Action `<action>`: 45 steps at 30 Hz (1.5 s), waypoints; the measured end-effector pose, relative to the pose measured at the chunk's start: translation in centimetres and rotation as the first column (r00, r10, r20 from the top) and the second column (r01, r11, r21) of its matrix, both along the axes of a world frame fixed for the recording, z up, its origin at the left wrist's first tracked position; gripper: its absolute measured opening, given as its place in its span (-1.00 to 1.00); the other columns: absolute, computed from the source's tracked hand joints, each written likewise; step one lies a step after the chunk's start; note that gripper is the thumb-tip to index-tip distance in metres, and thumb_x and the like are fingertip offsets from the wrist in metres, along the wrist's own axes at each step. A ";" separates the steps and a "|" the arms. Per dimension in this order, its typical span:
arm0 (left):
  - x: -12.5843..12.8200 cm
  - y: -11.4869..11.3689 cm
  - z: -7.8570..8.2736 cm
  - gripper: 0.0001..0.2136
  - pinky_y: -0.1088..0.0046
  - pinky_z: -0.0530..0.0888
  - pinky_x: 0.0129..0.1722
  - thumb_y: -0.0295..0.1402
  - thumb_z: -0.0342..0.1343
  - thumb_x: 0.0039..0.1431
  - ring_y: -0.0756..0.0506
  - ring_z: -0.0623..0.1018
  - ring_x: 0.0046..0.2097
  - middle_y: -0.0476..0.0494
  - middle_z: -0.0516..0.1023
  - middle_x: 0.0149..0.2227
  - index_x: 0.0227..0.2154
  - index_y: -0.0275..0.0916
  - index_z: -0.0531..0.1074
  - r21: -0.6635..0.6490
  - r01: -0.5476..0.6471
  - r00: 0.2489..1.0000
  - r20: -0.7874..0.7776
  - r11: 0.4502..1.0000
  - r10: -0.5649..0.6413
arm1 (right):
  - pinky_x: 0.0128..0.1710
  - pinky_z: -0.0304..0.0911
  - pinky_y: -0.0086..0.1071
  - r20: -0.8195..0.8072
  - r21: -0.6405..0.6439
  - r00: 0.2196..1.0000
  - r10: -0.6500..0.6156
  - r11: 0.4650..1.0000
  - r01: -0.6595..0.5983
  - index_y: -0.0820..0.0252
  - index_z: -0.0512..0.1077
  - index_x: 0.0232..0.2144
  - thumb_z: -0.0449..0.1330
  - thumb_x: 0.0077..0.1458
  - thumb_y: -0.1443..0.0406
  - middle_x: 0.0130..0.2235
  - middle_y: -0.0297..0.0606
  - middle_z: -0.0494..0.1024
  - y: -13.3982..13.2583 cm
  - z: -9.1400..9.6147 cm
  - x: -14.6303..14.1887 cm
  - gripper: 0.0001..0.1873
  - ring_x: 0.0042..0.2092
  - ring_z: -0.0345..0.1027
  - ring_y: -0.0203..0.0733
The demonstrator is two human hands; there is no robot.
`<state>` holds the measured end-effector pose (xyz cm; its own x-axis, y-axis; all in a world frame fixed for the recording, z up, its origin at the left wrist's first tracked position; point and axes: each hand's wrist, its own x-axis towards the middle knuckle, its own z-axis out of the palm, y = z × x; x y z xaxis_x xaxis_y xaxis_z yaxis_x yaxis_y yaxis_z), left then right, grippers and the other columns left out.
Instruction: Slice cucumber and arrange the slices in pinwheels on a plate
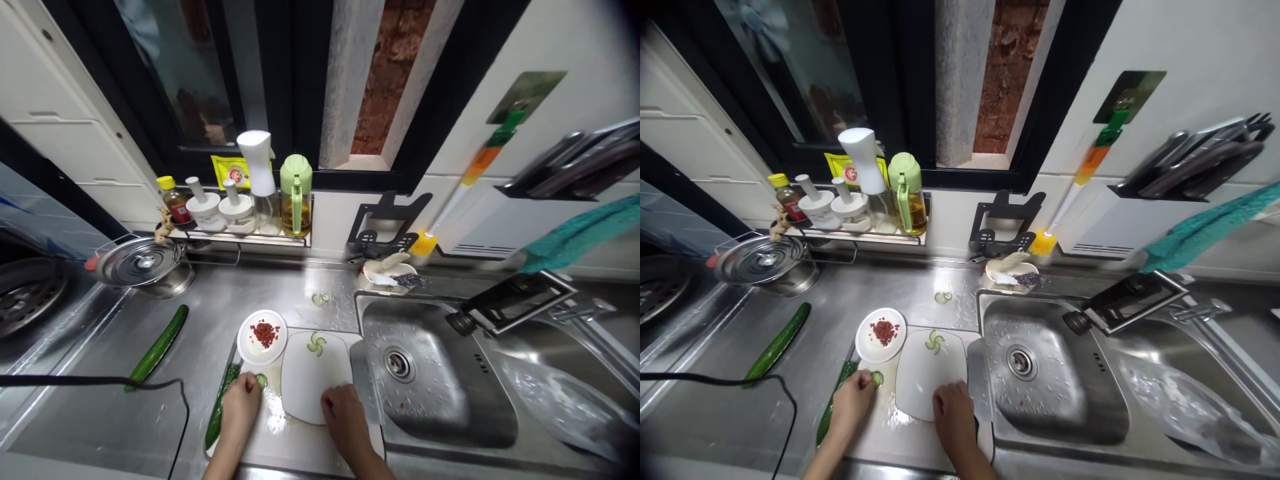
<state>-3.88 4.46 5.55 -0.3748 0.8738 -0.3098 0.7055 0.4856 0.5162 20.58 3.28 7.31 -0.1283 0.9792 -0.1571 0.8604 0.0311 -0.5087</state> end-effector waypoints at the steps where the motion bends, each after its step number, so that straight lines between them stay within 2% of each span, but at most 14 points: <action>1: 0.0 0.0 0.0 -0.87 0.49 0.31 -0.26 -0.41 0.02 0.10 -0.08 0.52 -0.35 -0.07 0.56 -0.46 -0.52 -0.19 0.40 0.018 0.005 1.000 -0.009 1.000 -0.005 | -0.23 0.10 -0.35 -0.003 0.005 1.000 0.000 1.000 0.000 0.18 0.47 -0.47 0.14 0.12 0.46 -0.40 -0.27 0.50 0.0 0.0 0.0 -0.81 -0.22 0.30 -0.12; 6: 0.1 -0.2 0.2 -0.90 0.50 0.30 -0.30 -0.37 0.04 0.05 -0.06 0.50 -0.39 -0.03 0.54 -0.47 -0.54 -0.18 0.38 0.066 -0.005 0.999 0.049 0.998 0.002 | -0.21 0.12 -0.32 -0.031 0.029 0.999 0.018 0.999 -0.017 0.21 0.46 -0.48 0.11 0.12 0.46 -0.42 -0.25 0.49 0.3 -0.1 -0.2 -0.80 -0.25 0.29 -0.11; 11: 0.5 -0.1 0.9 -0.87 0.55 0.23 -0.41 -0.27 0.08 -0.02 0.01 0.37 -0.49 0.08 0.36 -0.59 -0.57 -0.19 0.35 0.070 0.003 0.963 0.270 0.998 -0.022 | -0.18 0.17 -0.27 -0.156 0.056 0.987 0.041 0.998 -0.032 0.22 0.46 -0.47 0.08 0.11 0.44 -0.41 -0.21 0.50 0.5 -0.4 -0.8 -0.81 -0.25 0.31 -0.09; 14: 1.4 0.1 1.5 -0.83 0.56 0.18 -0.45 -0.22 0.12 -0.09 0.04 0.25 -0.52 0.13 0.23 -0.62 -0.59 -0.21 0.34 0.112 0.016 0.880 0.470 0.994 -0.067 | -0.08 0.19 -0.22 -0.319 0.020 0.948 0.009 1.000 -0.003 0.22 0.51 -0.35 0.11 0.04 0.41 -0.30 -0.17 0.55 0.9 -0.6 -1.4 -0.83 -0.16 0.35 -0.05; 17: 3.0 0.5 2.2 -0.78 0.56 0.12 -0.49 -0.18 0.17 -0.15 0.07 0.18 -0.54 0.16 0.17 -0.64 -0.59 -0.23 0.33 0.087 0.008 0.750 0.658 0.996 -0.063 | -0.03 0.21 -0.21 -0.492 -0.124 0.866 -0.086 0.992 0.028 0.19 0.53 -0.19 0.14 -0.03 0.36 -0.14 -0.14 0.57 1.6 -0.3 -2.0 -0.69 -0.08 0.36 -0.03; 21: 4.8 1.0 2.8 -0.75 0.57 0.09 -0.51 -0.22 0.26 -0.24 0.10 0.18 -0.55 0.16 0.21 -0.65 -0.60 -0.25 0.34 0.036 0.030 0.602 0.797 0.999 -0.047 | -0.07 0.24 -0.24 -0.605 -0.254 0.778 -0.169 0.967 0.012 0.16 0.55 -0.23 0.18 -0.08 0.28 -0.14 -0.18 0.58 2.7 0.6 -2.2 -0.69 -0.12 0.39 -0.04; 26: 6.2 1.2 2.4 -0.69 0.58 0.04 -0.52 -0.22 0.35 -0.30 0.14 0.16 -0.59 0.18 0.23 -0.68 -0.59 -0.26 0.34 -0.047 0.023 0.481 0.876 0.999 0.030 | -0.22 0.22 -0.32 -0.609 -0.243 0.776 -0.162 0.970 0.012 0.17 0.51 -0.50 0.16 -0.10 0.28 -0.44 -0.29 0.53 3.4 1.5 -1.7 -0.86 -0.30 0.38 -0.14; 29: 6.8 1.1 2.1 -0.62 0.59 -0.01 -0.57 -0.15 0.39 -0.31 0.16 0.14 -0.62 0.18 0.28 -0.67 -0.50 -0.28 0.41 -0.127 0.016 0.393 0.913 0.992 0.110 | -0.31 0.18 -0.36 -0.596 -0.245 0.784 -0.171 0.969 0.025 0.18 0.49 -0.52 0.15 -0.10 0.28 -0.48 -0.32 0.49 3.5 1.9 -1.2 -0.87 -0.35 0.35 -0.19; 31: 7.3 0.9 1.8 -0.56 0.60 -0.01 -0.59 -0.07 0.39 -0.29 0.17 0.17 -0.62 0.13 0.35 -0.64 -0.44 -0.31 0.45 -0.192 0.017 0.305 0.936 0.981 0.178 | -0.35 0.16 -0.38 -0.589 -0.248 0.790 -0.171 0.968 0.024 0.18 0.48 -0.53 0.15 -0.09 0.28 -0.49 -0.34 0.48 3.5 2.4 -0.8 -0.88 -0.37 0.33 -0.21; 34: 8.1 0.5 1.5 -0.51 0.64 0.12 -0.56 0.01 0.36 -0.22 0.15 0.32 -0.56 -0.01 0.48 -0.52 -0.40 -0.34 0.46 -0.332 -0.006 0.152 0.932 0.943 0.329 | -0.37 0.13 -0.40 -0.582 -0.247 0.798 -0.155 0.969 0.009 0.18 0.47 -0.55 0.15 -0.09 0.29 -0.50 -0.36 0.47 3.6 3.4 -0.3 -0.88 -0.39 0.31 -0.24; 36: 8.7 0.4 1.3 -0.51 0.64 0.18 -0.55 0.02 0.33 -0.14 0.12 0.39 -0.54 -0.07 0.52 -0.49 -0.34 -0.34 0.45 -0.435 0.010 0.088 0.897 0.901 0.432 | -0.38 0.13 -0.41 -0.583 -0.249 0.801 -0.140 0.968 -0.012 0.17 0.47 -0.56 0.15 -0.10 0.32 -0.51 -0.38 0.47 3.6 4.1 0.1 -0.90 -0.40 0.30 -0.25; 39: 9.5 0.5 1.4 -0.58 0.65 0.20 -0.57 -0.06 0.33 -0.09 0.11 0.40 -0.56 -0.04 0.50 -0.53 -0.32 -0.31 0.44 -0.515 0.062 0.046 0.857 0.855 0.513 | -0.39 0.13 -0.43 -0.581 -0.265 0.807 -0.106 0.962 -0.064 0.16 0.47 -0.56 0.14 -0.11 0.34 -0.52 -0.40 0.48 3.7 5.1 0.7 -0.89 -0.41 0.30 -0.27; 43: 9.9 1.1 1.8 -0.65 0.69 0.23 -0.56 -0.33 0.44 -0.23 0.16 0.38 -0.58 0.03 0.48 -0.55 -0.35 -0.31 0.48 -0.477 0.094 -0.004 0.878 0.874 0.479 | -0.36 0.16 -0.42 -0.560 -0.265 0.826 -0.055 0.957 -0.116 0.16 0.49 -0.54 0.15 -0.10 0.32 -0.49 -0.38 0.52 3.9 5.6 1.9 -0.89 -0.37 0.33 -0.25; 45: 10.0 1.5 1.9 -0.65 0.68 0.23 -0.55 -0.40 0.45 -0.28 0.17 0.37 -0.59 0.04 0.48 -0.55 -0.36 -0.32 0.50 -0.460 0.087 0.009 0.887 0.884 0.461 | -0.35 0.18 -0.41 -0.550 -0.264 0.834 -0.050 0.957 -0.117 0.16 0.51 -0.52 0.14 -0.10 0.33 -0.47 -0.36 0.53 4.0 5.4 2.6 -0.87 -0.36 0.34 -0.24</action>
